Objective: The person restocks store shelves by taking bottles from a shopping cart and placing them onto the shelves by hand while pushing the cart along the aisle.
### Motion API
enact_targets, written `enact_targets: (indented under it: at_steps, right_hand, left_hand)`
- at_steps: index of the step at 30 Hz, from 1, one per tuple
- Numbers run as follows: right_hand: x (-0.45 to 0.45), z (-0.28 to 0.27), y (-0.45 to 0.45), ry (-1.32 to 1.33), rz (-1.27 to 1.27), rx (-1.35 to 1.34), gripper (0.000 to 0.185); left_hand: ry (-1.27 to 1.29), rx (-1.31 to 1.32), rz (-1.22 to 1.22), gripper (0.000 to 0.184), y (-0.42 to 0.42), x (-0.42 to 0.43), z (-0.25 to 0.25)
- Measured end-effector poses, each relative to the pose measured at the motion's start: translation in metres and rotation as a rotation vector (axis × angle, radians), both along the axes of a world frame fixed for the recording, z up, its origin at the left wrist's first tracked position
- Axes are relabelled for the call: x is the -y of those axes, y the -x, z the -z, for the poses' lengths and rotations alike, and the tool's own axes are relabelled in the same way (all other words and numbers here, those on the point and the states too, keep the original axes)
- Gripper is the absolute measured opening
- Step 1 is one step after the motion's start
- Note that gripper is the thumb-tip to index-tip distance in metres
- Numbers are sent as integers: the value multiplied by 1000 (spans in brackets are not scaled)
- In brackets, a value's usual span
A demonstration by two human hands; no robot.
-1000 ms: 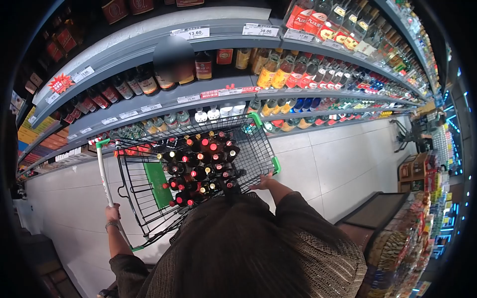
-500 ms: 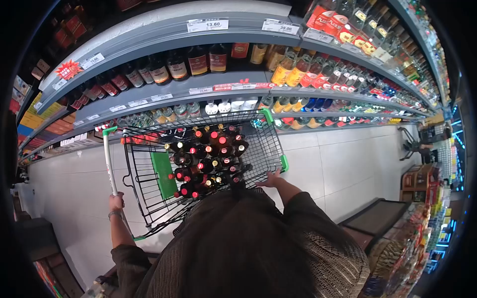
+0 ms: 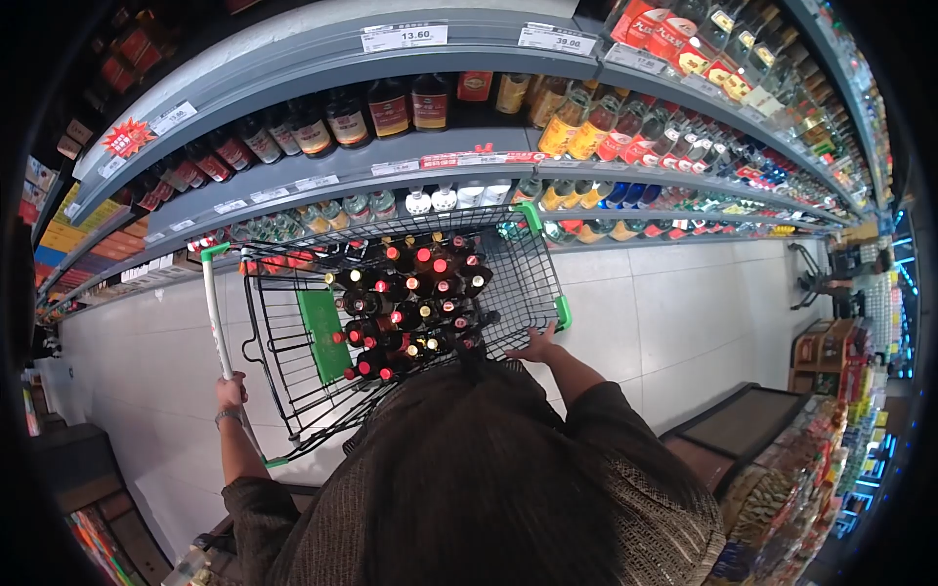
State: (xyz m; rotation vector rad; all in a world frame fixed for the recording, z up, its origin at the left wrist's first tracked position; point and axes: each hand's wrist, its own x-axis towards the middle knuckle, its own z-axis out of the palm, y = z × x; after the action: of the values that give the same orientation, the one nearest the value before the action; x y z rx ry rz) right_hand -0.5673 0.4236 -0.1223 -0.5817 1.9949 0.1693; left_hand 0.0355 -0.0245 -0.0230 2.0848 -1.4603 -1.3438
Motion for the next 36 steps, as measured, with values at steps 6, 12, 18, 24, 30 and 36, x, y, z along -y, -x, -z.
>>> enact_targets:
  at_steps: [6,12,18,24,30,36]
  right_hand:
    - [-2,2,2,34,-54,16,135]
    - [-7,7,2,66,26,47,133]
    - [-10,27,7,40,-20,15,133]
    - [-14,45,14,63,-22,-14,114]
    - [-23,84,36,71,-99,172,104]
    - [61,-10,45,92,-442,-17,52]
  left_hand:
    - [0,1,7,15,-2,0,1]
    - [5,-6,19,15,-1,-1,1]
    - [-25,-33,13,15,-3,1,2]
    - [-3,2,-12,15,-12,7,16]
    - [91,179,-92,12,-11,5,26]
    - [217,418,-23,19,-4,-4,18]
